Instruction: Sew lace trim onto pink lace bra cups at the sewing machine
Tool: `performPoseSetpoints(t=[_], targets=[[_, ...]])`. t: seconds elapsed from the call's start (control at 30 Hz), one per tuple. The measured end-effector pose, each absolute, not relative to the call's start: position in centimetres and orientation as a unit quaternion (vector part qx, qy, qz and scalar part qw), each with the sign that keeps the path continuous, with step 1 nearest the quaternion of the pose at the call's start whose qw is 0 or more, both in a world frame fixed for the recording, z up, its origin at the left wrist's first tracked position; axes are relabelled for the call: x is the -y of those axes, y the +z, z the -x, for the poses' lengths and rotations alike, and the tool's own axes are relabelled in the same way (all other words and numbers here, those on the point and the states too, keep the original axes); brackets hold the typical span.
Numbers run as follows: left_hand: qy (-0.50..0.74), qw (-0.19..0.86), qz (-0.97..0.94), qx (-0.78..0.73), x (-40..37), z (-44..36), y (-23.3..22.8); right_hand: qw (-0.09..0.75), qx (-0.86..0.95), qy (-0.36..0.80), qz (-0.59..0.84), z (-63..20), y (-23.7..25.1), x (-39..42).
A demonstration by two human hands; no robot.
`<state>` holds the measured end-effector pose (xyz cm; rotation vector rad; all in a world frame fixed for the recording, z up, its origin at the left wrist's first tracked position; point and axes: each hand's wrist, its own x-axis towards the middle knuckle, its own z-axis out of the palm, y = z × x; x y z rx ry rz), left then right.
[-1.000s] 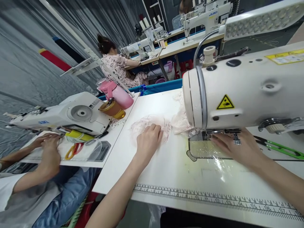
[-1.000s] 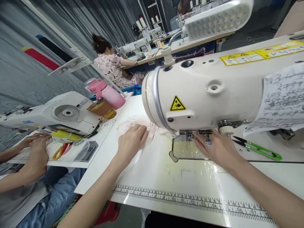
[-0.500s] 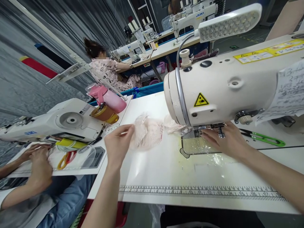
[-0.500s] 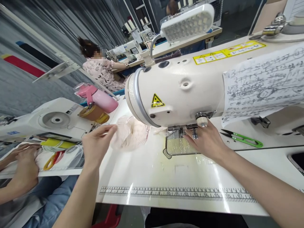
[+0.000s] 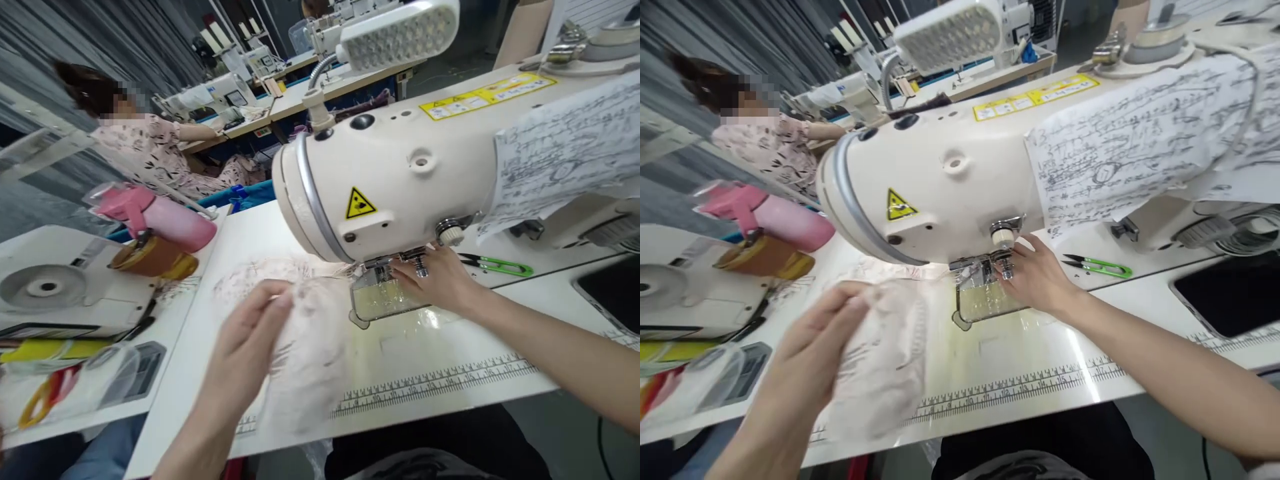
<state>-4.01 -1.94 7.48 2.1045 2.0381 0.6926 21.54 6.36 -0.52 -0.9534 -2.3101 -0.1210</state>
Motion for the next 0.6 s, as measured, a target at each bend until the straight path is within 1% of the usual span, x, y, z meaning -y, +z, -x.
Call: performPoseSetpoints(t=[0.1,0.13,0.17,0.23,0.3,0.37,0.47,0.5,0.6], targets=[[0.168,0.149,-0.732,-0.643,0.7,1.0,5.6,0.297,0.881,-0.123,0.348,-21.8,-0.8,-6.7],[0.148,0.143,-0.738,-0.642,0.5,0.4,5.1,0.297,0.878,-0.132,0.352,-21.9,-0.8,-6.8],[0.136,0.111,-0.747,-0.641,0.4,-0.1,4.8,0.299,0.875,-0.137,0.355,-21.9,-0.8,-6.8],[0.141,-0.004,-0.781,-0.608,0.5,-0.7,4.3,0.307,0.874,-0.143,0.348,-21.8,-0.5,-6.6],[0.157,-0.097,-0.834,-0.521,0.9,-1.2,3.6,0.323,0.876,-0.151,0.325,-21.6,-0.1,-6.1],[0.156,-0.12,-0.876,-0.44,1.2,-1.8,2.8,0.332,0.886,-0.161,0.282,-21.3,0.3,-5.6],[0.148,-0.132,-0.885,-0.421,1.4,-2.5,1.5,0.329,0.904,-0.175,0.208,-21.3,0.5,-5.4],[0.147,-0.133,-0.884,-0.424,1.3,-2.7,1.1,0.331,0.904,-0.175,0.206,-21.3,0.5,-5.5],[0.148,-0.125,-0.882,-0.429,0.9,-2.7,0.6,0.366,0.877,-0.174,0.26,-21.5,0.4,-5.8]])
